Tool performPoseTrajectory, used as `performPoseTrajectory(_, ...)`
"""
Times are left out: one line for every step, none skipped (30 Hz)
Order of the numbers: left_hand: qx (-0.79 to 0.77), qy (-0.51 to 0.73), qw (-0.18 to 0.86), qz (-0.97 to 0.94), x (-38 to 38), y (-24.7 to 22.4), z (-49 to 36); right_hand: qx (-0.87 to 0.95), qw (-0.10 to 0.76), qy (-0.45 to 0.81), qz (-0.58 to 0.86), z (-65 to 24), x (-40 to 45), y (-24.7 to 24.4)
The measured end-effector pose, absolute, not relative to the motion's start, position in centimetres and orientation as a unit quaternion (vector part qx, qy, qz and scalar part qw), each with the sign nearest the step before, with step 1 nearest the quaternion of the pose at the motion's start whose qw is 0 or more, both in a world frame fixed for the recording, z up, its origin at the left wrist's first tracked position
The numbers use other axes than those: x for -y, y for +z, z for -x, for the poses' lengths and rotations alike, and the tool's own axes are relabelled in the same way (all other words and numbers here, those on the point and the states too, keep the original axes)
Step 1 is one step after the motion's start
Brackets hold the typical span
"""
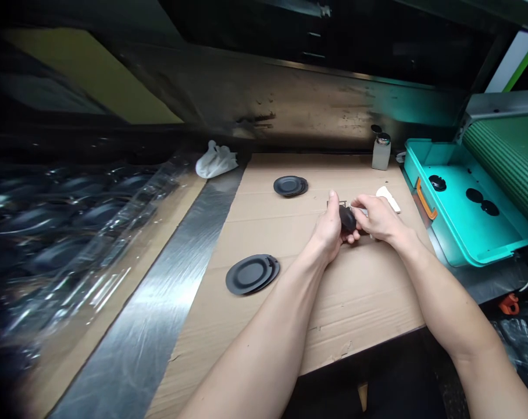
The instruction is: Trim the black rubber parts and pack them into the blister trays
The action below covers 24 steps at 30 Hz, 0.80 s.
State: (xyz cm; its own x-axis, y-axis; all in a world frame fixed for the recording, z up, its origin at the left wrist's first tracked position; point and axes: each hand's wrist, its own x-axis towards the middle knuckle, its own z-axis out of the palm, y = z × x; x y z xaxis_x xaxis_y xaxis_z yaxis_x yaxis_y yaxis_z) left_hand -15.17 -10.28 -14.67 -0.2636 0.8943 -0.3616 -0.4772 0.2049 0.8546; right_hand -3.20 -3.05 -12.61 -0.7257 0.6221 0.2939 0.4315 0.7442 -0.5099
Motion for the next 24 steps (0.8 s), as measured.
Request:
performPoseTrajectory(-0.539,0.597,0.555,-0.212,10.2,-14.9,15.1,0.903,0.22,0.222,0.296,3.1,3.0,-12.5)
performPoseTrajectory(-0.551,0.596,0.54,-0.222,10.2,-15.0,15.0,0.899,0.213,0.232,0.303,3.0,3.0,-12.5)
performPoseTrajectory(-0.559,0.595,0.53,-0.229,10.1,-15.2,15.0,0.896,0.211,0.238,0.31,2.9,3.0,-12.4)
performPoseTrajectory(-0.562,0.594,0.527,-0.229,10.1,-15.3,14.9,0.893,0.213,0.241,0.315,2.8,3.0,-12.4)
performPoseTrajectory(-0.564,0.595,0.526,-0.227,10.0,-15.3,14.9,0.892,0.217,0.24,0.317,2.8,3.0,-12.4)
performPoseTrajectory(-0.566,0.595,0.524,-0.225,10.0,-15.4,14.9,0.891,0.224,0.236,0.317,2.8,3.0,-12.4)
performPoseTrajectory(-0.567,0.595,0.523,-0.225,10.0,-15.4,14.9,0.891,0.229,0.232,0.316,2.8,3.0,-12.5)
performPoseTrajectory(-0.57,0.593,0.521,-0.229,10.0,-15.4,14.9,0.891,0.233,0.229,0.315,2.9,3.1,-12.5)
performPoseTrajectory(-0.573,0.589,0.518,-0.236,10.0,-15.3,14.9,0.893,0.231,0.225,0.315,2.9,3.1,-12.6)
performPoseTrajectory(-0.578,0.585,0.513,-0.245,10.1,-15.3,14.9,0.896,0.225,0.219,0.314,3.0,3.1,-12.7)
performPoseTrajectory(-0.585,0.579,0.508,-0.255,10.1,-15.3,14.8,0.9,0.216,0.21,0.315,3.1,3.1,-12.7)
performPoseTrajectory(-0.592,0.572,0.502,-0.265,10.2,-15.3,14.8,0.905,0.205,0.2,0.315,3.1,3.1,-12.8)
performPoseTrajectory(-0.6,0.565,0.496,-0.274,10.2,-15.3,14.7,0.909,0.192,0.188,0.318,3.2,3.1,-12.8)
performPoseTrajectory(-0.608,0.557,0.49,-0.283,10.3,-15.3,14.7,0.913,0.178,0.175,0.322,3.1,3.1,-12.8)
performPoseTrajectory(-0.617,0.549,0.483,-0.289,10.3,-15.3,14.6,0.917,0.165,0.162,0.325,3.1,3.1,-12.8)
performPoseTrajectory(-0.625,0.543,0.477,-0.295,10.3,-15.3,14.5,0.921,0.151,0.153,0.326,3.1,3.2,-12.8)
performPoseTrajectory(-0.631,0.538,0.471,-0.299,10.3,-15.4,14.5,0.924,0.138,0.146,0.325,3.0,3.2,-12.8)
performPoseTrajectory(-0.636,0.536,0.466,-0.302,10.3,-15.4,14.4,0.928,0.128,0.141,0.321,3.0,3.2,-12.8)
performPoseTrajectory(-0.64,0.535,0.46,-0.304,10.3,-15.4,14.3,0.931,0.124,0.135,0.316,3.0,3.2,-12.9)
performPoseTrajectory(-0.642,0.535,0.456,-0.306,10.3,-15.5,14.2,0.934,0.124,0.128,0.31,3.0,3.2,-12.9)
performPoseTrajectory(-0.645,0.533,0.452,-0.308,10.3,-15.5,14.2,0.936,0.129,0.119,0.307,3.1,3.2,-13.0)
performPoseTrajectory(-0.649,0.531,0.449,-0.309,10.4,-15.5,14.1,0.936,0.137,0.109,0.304,3.1,3.3,-13.1)
performPoseTrajectory(-0.65,0.53,0.447,-0.311,10.4,-15.6,14.0,0.937,0.145,0.101,0.303,3.2,3.4,-13.1)
performPoseTrajectory(-0.65,0.531,0.446,-0.312,10.4,-15.6,13.9,0.937,0.15,0.095,0.302,3.3,3.4,-13.1)
